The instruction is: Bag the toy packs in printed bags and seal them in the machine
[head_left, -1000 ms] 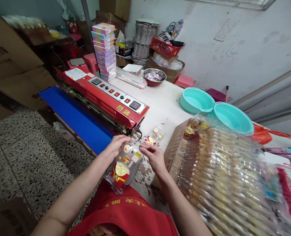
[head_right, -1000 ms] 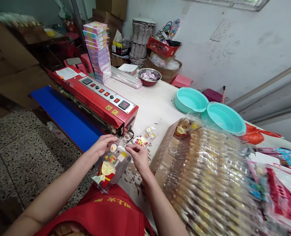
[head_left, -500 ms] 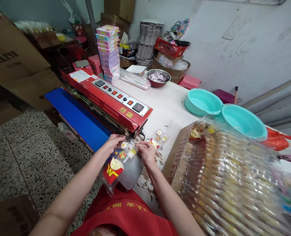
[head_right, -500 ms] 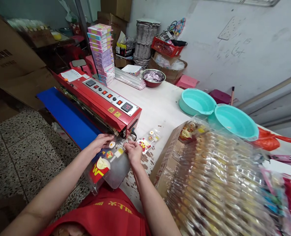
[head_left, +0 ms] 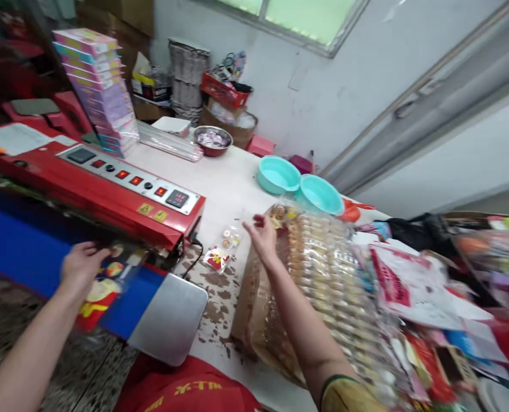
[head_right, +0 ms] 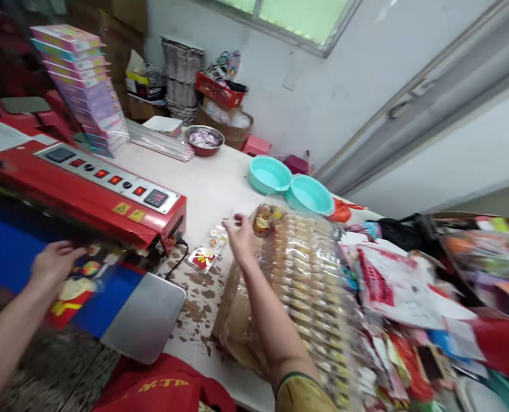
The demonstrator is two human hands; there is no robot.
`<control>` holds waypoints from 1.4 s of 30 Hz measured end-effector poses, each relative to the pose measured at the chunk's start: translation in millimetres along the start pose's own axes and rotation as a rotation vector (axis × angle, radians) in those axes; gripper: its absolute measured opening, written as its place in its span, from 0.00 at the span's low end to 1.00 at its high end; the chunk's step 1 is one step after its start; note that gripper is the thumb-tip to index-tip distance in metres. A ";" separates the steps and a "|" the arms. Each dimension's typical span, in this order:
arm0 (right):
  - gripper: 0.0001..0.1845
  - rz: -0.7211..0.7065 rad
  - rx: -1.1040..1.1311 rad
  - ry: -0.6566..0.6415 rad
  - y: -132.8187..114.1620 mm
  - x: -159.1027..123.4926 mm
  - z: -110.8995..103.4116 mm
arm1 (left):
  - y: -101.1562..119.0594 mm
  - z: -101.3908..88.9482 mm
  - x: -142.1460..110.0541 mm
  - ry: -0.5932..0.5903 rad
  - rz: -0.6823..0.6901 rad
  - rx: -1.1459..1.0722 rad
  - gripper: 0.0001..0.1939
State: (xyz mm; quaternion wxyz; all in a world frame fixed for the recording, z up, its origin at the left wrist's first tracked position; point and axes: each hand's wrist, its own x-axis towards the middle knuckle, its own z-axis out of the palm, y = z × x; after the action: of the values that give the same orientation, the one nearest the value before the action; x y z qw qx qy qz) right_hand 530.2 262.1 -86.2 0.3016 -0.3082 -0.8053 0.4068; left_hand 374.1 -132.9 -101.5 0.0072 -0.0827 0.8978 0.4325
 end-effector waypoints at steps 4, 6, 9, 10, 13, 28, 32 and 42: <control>0.33 -0.013 -0.615 0.242 60.6 89.9 -91.9 | -6.6 -2.8 -3.3 0.245 0.148 0.294 0.33; 0.30 0.062 -0.770 0.168 85.7 114.8 -114.1 | -4.6 2.4 -27.7 0.173 0.198 0.268 0.30; 0.16 0.064 -0.854 0.023 105.5 132.7 -126.1 | -5.0 16.7 -67.5 0.013 0.248 0.168 0.23; 0.11 0.031 -0.845 0.005 106.3 135.6 -128.0 | -6.8 21.1 -78.0 -0.030 0.271 0.132 0.21; 0.13 -0.152 -0.681 -0.005 90.3 137.2 -135.1 | -10.9 27.6 -99.8 -0.093 0.329 0.059 0.19; 0.05 -0.206 0.387 -0.482 -98.6 -57.7 -77.6 | 144.7 46.7 -143.2 -0.795 0.133 -0.815 0.34; 0.08 0.067 0.555 -0.580 -81.6 -83.6 -23.0 | 115.5 47.4 -131.4 -0.704 -0.141 -0.840 0.20; 0.21 0.431 0.557 -0.586 -33.0 -129.5 62.9 | 39.3 86.9 -103.8 -0.430 -0.388 -0.669 0.11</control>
State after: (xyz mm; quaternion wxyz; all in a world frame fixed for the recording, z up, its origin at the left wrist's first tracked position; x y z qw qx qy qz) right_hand 556.9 120.7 -119.5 0.0412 -0.2478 -0.6342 0.7313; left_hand 465.3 -26.5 -116.6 0.2475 -0.1557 0.6544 0.6973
